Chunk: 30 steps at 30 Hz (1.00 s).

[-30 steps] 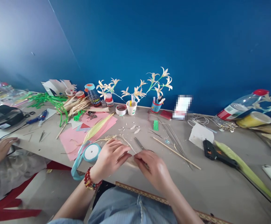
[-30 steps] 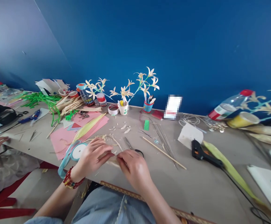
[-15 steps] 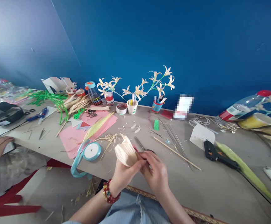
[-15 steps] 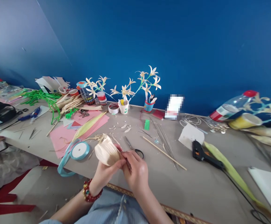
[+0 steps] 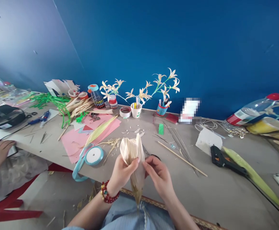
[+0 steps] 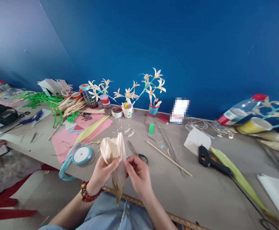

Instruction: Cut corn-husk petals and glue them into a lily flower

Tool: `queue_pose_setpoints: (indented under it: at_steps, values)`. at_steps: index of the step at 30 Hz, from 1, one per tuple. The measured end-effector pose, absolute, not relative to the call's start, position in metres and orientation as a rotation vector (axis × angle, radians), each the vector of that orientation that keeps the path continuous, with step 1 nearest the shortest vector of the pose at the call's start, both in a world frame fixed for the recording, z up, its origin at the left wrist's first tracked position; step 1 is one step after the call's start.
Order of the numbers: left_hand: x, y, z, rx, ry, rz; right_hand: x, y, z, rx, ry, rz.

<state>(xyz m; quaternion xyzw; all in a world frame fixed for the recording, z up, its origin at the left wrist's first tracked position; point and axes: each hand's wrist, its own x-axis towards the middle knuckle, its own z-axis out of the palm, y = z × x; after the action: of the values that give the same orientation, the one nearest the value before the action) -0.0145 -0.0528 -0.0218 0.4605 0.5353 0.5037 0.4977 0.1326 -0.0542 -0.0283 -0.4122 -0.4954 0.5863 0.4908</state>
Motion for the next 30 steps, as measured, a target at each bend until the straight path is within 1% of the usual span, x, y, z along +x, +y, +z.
queue_pose_setpoints:
  at_steps: [4,24,27,30]
  values:
    - [-0.018,-0.053,-0.018,1.224,1.277,1.135,0.135,-0.046,-0.022,-0.982,-1.235,1.474]
    - [-0.020,-0.056,-0.009,1.545,1.395,1.099,0.140,-0.038,-0.012,-1.136,-1.493,1.287]
    - [-0.019,-0.056,-0.007,1.566,1.416,1.116,0.138,-0.039,-0.009,-1.159,-1.526,1.214]
    - [-0.017,-0.056,-0.006,1.571,1.427,1.122,0.136,-0.040,-0.008,-1.194,-1.585,1.063]
